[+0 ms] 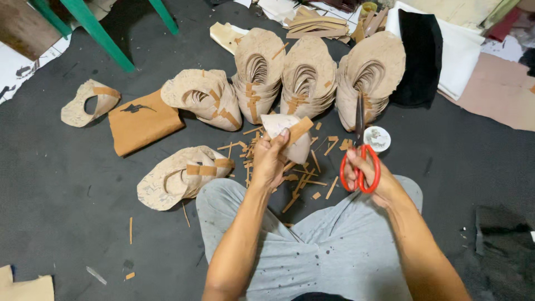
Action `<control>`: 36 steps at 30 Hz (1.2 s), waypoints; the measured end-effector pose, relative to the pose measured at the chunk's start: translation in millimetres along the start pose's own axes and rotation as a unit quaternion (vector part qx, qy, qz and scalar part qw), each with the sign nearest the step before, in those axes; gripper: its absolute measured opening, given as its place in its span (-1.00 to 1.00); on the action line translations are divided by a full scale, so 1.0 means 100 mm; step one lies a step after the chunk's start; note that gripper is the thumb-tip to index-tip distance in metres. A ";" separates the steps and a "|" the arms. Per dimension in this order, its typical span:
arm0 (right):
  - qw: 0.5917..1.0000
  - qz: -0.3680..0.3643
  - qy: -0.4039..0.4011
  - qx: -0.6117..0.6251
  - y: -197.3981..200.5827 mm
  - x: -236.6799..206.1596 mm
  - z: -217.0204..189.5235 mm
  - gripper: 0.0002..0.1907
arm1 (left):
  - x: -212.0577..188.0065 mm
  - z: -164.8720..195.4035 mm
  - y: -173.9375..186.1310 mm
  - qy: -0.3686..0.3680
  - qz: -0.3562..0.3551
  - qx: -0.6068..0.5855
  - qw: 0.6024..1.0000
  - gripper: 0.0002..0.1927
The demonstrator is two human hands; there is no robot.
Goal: The person sits on the floor of a workshop and uses scissors to trim excess paper strips and tape from shoe upper components. They cut the strips off one component at a time, drop the scraps into a pile, and place the trimmed uppers with a stack of finished components.
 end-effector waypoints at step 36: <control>0.668 0.153 0.228 -0.692 -0.30 -0.04 0.01 -0.41 | 0.09 -0.14 0.19 -0.092 0.018 0.117 0.989 -0.68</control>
Point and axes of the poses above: each hand's wrist, its own x-axis towards the middle knuckle, its own y-axis out of the back of the hand, z = x × y, the point moved 1 cm from there along x, towards the middle knuckle, and after that the axes turned 4 degrees about -z, right-handed, at the moved point
